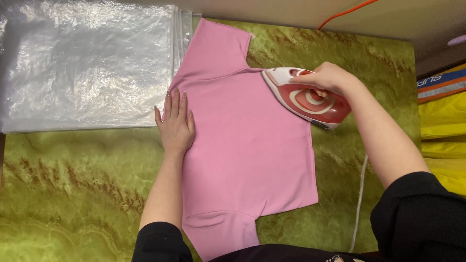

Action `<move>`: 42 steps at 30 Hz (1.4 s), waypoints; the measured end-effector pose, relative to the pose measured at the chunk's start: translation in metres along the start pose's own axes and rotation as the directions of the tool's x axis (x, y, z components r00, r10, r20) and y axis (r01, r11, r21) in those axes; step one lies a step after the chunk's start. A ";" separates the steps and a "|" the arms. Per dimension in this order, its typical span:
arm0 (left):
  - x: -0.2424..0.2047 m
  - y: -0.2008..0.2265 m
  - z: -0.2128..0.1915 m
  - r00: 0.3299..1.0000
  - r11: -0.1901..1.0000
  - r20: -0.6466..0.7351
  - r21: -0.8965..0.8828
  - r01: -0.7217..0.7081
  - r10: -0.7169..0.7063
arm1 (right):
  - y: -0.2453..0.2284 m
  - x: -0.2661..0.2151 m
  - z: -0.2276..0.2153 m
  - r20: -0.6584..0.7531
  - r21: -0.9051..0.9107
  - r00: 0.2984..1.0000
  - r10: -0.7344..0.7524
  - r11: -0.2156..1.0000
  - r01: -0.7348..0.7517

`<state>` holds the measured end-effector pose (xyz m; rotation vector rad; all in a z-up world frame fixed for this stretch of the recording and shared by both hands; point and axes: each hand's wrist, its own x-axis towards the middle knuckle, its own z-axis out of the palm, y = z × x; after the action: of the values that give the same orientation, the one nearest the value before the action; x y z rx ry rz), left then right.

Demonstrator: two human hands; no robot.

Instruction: The person irons a pink short-sleeved shirt laid flat on a green patterned table. They use a red and white iron to smooth the sleeves and body, occasionally repositioning the garment with their hands. The shirt remains on the table throughout the clip.

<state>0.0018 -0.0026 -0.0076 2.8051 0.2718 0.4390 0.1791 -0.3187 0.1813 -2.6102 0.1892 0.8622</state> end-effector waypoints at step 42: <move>0.001 -0.003 0.003 0.999 1.000 -0.039 0.002 -0.005 0.005 | 0.063 0.000 -0.012 -0.110 0.068 0.991 0.081 0.995 -0.074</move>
<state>0.0029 -0.0008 -0.0111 2.8021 0.2733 0.4953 0.1698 -0.3812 0.1701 -2.6078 0.3452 0.7221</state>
